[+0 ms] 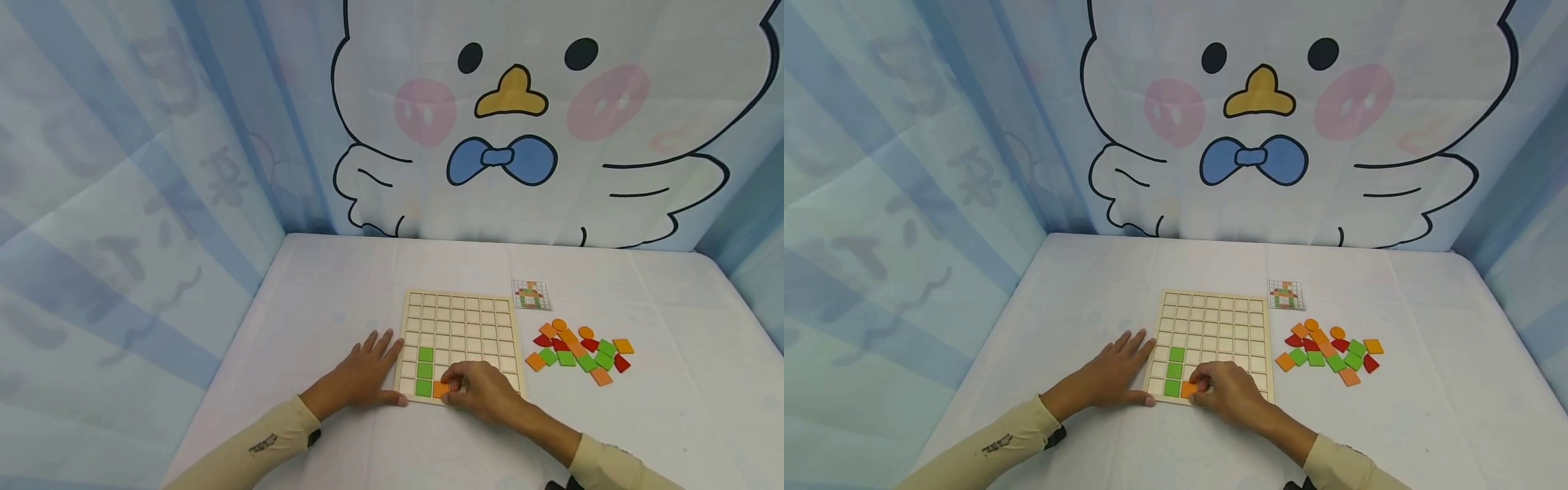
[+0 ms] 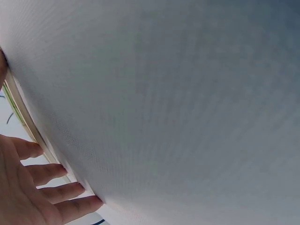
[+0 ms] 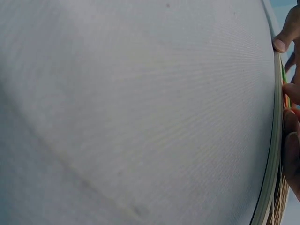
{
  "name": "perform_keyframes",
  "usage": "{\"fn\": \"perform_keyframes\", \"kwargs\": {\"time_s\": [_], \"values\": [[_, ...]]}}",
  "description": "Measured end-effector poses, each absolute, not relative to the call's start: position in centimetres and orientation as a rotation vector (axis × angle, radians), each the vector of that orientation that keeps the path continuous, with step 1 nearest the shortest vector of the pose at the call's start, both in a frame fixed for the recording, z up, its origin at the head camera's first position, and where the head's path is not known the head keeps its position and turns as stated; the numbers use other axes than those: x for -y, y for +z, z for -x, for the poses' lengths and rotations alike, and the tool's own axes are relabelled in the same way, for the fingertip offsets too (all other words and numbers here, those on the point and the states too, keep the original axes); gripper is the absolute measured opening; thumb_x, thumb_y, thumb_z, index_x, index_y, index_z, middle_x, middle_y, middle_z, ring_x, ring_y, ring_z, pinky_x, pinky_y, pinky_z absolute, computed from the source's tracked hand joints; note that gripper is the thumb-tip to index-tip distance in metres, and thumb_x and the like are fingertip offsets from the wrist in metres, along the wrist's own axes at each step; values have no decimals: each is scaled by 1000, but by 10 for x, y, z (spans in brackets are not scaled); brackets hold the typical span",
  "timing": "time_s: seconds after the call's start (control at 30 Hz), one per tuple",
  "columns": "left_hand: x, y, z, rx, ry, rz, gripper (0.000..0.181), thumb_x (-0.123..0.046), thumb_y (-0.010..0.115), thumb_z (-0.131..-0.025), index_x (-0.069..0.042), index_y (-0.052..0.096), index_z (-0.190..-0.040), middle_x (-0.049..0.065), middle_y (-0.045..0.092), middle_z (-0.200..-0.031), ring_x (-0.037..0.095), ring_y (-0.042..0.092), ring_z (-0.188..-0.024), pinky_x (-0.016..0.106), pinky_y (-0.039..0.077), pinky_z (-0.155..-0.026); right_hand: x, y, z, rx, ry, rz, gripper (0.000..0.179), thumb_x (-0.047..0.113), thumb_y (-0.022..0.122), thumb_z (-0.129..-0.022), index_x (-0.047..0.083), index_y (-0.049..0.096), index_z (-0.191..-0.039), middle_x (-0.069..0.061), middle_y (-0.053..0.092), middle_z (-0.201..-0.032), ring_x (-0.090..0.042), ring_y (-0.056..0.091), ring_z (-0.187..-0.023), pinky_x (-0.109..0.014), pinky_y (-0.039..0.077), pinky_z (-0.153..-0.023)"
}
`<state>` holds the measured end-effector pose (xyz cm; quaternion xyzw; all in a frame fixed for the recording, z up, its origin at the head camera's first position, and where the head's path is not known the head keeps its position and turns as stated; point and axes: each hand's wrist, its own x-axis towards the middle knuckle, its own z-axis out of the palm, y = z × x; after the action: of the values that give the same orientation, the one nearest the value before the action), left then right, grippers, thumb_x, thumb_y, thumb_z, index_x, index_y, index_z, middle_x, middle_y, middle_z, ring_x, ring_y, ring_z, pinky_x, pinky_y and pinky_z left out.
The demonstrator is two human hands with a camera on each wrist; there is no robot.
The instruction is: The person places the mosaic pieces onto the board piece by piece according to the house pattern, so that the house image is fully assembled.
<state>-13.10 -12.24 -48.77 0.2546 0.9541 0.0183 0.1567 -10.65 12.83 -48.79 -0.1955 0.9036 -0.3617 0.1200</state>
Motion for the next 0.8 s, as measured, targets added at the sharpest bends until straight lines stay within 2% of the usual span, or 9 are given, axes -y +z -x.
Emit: {"fn": "perform_keyframes", "kwargs": {"time_s": [0.8], "values": [[123, -485, 129, -2731, 62, -730, 106, -77, 58, -77, -17, 23, -157, 13, 21, -163, 40, 24, -147, 57, 35, -111, -128, -487, 106, -2665, -1010, 563, 20, 21, 83, -76, 17, 73, -93, 15, 57, -72, 0, 46, -59, -20, 38, -53]]}}
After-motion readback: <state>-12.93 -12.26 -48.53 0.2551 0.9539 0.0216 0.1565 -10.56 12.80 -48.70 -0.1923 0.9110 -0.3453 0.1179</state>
